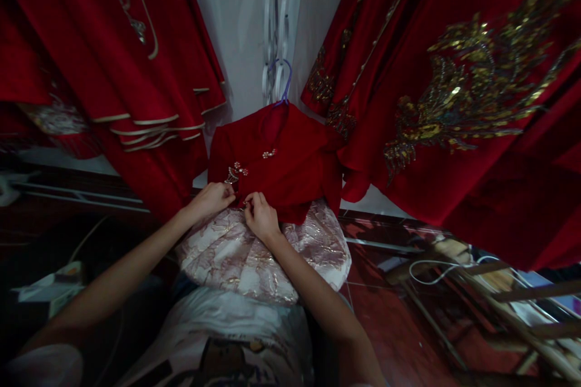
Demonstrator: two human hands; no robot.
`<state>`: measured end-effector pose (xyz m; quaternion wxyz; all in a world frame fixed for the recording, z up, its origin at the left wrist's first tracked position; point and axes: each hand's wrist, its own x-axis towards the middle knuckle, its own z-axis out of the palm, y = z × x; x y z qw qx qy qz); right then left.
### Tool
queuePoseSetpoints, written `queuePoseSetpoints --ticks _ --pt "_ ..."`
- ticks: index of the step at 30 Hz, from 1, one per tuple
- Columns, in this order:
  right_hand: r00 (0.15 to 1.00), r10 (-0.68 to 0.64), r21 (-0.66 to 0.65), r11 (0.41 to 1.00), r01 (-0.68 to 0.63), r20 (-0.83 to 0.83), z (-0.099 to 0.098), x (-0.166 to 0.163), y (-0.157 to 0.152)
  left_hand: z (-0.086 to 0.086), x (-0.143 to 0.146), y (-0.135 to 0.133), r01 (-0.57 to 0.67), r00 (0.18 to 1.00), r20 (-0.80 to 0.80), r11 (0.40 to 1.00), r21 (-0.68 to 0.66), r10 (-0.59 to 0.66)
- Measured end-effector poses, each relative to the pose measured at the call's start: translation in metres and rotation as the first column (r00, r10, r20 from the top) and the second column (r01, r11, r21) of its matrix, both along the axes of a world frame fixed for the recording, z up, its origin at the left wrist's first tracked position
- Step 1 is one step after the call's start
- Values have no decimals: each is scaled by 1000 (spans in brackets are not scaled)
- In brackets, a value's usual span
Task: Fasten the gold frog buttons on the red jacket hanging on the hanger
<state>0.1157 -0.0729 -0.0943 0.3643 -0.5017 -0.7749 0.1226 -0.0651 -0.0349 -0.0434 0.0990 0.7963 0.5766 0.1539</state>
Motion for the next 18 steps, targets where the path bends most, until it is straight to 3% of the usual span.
queuePoseSetpoints --ticks 6,12,18 --pt "1000 2 0 1000 -2 -1 2 1 -1 -9 -3 8 93 986 142 994 -58 -84" --pt "998 26 -5 1000 -27 -64 -2 0 1 -10 -6 13 37 954 298 999 -15 -31" --pt "972 115 13 993 -115 -206 -1 0 5 -8 -2 10 106 955 284 993 -47 -88"
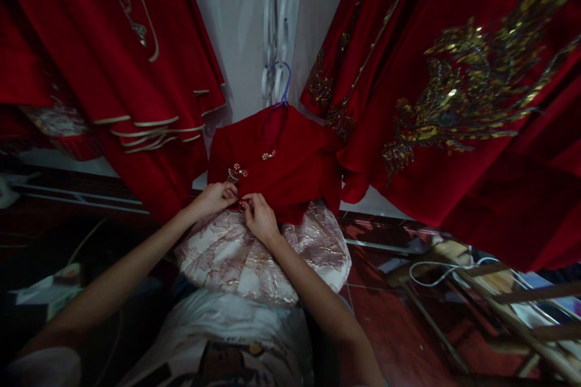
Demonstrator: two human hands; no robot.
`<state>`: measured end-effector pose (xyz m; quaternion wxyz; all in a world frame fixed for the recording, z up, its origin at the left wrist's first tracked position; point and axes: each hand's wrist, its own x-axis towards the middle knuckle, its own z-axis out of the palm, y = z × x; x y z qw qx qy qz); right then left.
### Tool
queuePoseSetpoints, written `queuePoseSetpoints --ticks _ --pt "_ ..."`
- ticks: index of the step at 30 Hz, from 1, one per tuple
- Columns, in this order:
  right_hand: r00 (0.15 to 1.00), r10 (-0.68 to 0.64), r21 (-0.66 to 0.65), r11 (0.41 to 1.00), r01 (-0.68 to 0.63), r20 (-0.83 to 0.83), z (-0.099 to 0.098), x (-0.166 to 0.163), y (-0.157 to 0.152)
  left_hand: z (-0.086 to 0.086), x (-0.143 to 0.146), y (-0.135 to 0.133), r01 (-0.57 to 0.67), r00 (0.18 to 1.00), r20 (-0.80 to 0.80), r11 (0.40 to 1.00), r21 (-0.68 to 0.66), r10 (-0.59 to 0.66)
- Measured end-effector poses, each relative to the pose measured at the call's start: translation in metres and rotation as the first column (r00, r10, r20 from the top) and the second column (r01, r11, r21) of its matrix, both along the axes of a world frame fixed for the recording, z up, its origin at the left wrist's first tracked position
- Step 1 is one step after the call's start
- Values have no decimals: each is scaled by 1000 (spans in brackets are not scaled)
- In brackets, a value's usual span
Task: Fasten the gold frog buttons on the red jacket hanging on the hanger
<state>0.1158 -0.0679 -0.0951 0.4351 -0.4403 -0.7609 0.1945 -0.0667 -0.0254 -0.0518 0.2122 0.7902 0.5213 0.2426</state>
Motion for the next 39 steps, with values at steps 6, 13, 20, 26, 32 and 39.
queuePoseSetpoints --ticks 6,13,20,26,32,39 --pt "987 49 -32 998 -55 -156 7 -1 4 -2 1 1 10 1000 28 1000 28 -10" --pt "966 76 -81 992 -99 -248 13 -6 19 -25 1 14 62 969 243 996 -71 -43" --pt "971 80 -75 992 -99 -227 13 -8 26 -22 -1 12 54 989 139 998 -24 -50" --pt "979 92 -131 984 -117 -184 7 1 18 -18 0 7 -52 997 -50 995 82 56" --pt "980 108 -121 984 -130 -169 6 3 18 -25 2 9 -40 999 20 985 171 37" --pt "978 122 -113 983 -142 -172 8 4 18 -40 6 17 3 975 -219 984 181 37"
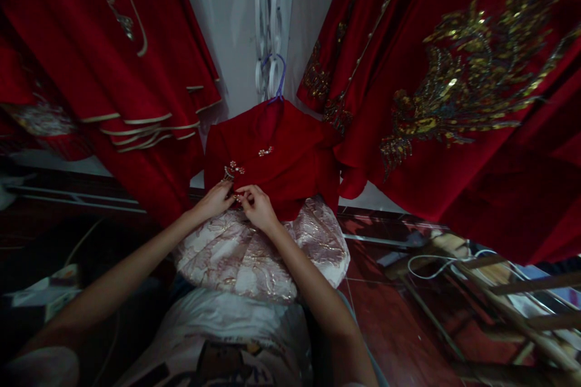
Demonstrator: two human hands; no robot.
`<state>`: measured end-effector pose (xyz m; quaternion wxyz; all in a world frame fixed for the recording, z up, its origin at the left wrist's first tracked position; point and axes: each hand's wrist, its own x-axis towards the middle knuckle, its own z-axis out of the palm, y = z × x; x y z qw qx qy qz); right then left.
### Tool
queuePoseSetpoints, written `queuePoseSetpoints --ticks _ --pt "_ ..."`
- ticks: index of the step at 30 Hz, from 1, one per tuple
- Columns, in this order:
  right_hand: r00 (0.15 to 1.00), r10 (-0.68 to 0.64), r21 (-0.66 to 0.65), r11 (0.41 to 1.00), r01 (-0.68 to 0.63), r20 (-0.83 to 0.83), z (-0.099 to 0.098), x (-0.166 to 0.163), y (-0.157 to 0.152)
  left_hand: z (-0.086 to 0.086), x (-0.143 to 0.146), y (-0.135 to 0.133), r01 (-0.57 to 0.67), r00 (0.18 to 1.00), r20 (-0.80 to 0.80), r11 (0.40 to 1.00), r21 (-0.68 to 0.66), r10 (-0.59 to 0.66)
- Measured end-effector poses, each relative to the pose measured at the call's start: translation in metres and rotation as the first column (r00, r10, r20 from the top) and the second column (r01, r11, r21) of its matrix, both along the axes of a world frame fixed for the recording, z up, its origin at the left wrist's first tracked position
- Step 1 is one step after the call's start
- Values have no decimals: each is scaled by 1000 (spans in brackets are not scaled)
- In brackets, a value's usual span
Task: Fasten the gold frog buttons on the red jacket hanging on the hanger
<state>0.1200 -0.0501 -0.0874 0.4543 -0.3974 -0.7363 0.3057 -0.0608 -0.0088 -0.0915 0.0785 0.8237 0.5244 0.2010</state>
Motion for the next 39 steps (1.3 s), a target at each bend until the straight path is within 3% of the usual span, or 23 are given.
queuePoseSetpoints --ticks 5,15,28,34,39 --pt "1000 -1 -8 1000 1 16 1 0 0 4 1 0 -41 999 15 999 9 41" --pt "991 -58 52 997 52 124 4 3 -3 23 -5 -7 141 987 70 990 16 -142" --pt "965 -136 98 988 116 222 5 1 -6 23 -7 -10 104 995 1 995 -1 -104" --pt "959 -82 -3 996 86 272 -1 -3 -12 23 -5 -11 80 997 24 997 2 -80" --pt "988 -152 -8 988 153 34 -1 -8 -12 21 -5 -9 140 978 173 983 -122 -118"
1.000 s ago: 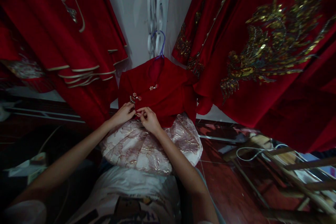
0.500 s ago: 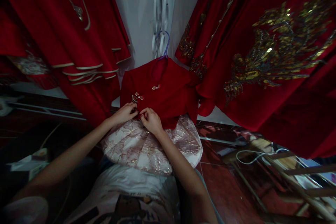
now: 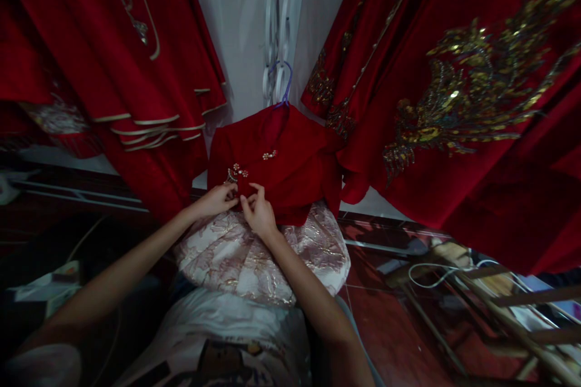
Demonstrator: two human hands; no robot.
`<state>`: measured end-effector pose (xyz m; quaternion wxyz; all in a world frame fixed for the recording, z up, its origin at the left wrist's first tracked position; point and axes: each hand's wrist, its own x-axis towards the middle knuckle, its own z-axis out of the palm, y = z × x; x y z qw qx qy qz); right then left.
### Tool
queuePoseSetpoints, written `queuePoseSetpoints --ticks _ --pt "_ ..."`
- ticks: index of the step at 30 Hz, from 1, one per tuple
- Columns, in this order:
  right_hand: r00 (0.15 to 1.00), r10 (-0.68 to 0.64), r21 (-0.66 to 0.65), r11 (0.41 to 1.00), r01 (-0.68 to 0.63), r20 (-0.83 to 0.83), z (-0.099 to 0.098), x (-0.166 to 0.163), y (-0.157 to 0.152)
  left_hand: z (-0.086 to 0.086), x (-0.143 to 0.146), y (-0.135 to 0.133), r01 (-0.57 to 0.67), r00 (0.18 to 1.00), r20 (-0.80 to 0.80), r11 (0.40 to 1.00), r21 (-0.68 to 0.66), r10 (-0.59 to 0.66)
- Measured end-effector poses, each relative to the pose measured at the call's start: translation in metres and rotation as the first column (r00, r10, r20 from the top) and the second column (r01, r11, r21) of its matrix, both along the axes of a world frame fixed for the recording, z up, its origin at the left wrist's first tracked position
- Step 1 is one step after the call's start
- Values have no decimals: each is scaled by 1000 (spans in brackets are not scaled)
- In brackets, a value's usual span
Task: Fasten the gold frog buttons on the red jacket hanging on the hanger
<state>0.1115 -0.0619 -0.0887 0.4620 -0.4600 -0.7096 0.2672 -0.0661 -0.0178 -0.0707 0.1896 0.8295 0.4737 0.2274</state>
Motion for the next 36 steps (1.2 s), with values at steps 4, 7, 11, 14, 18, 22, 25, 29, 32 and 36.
queuePoseSetpoints --ticks 4,7,11,14,18,22,25,29,32,36 --pt "996 -3 27 1000 5 -85 3 3 6 1 1 -1 52 984 171 997 -51 -42" --pt "998 63 47 997 -63 1 6 6 5 3 2 -3 33 984 176 999 -15 -29" --pt "972 61 197 974 -108 226 14 6 -3 5 3 -4 -19 995 101 998 55 14" --pt "913 51 336 920 -200 405 18 6 -7 7 2 -4 -7 997 76 996 91 0" --pt "856 -99 368 923 -111 507 17 15 0 11 -2 -3 -54 998 29 995 90 52" --pt "820 -241 370 928 38 520 18 33 11 17 -6 -1 -98 995 7 989 112 98" --pt "785 -305 361 926 112 539 18 46 17 24 -9 -2 -156 985 -48 979 128 163" --pt "738 -319 300 940 165 594 10 59 24 32 -13 -4 -209 962 -144 966 154 231" --pt "718 -272 239 959 151 641 3 66 27 34 -14 -7 -274 931 -178 934 230 317" --pt "715 -182 148 983 111 675 3 73 31 31 -11 -9 -261 945 -129 930 258 301"
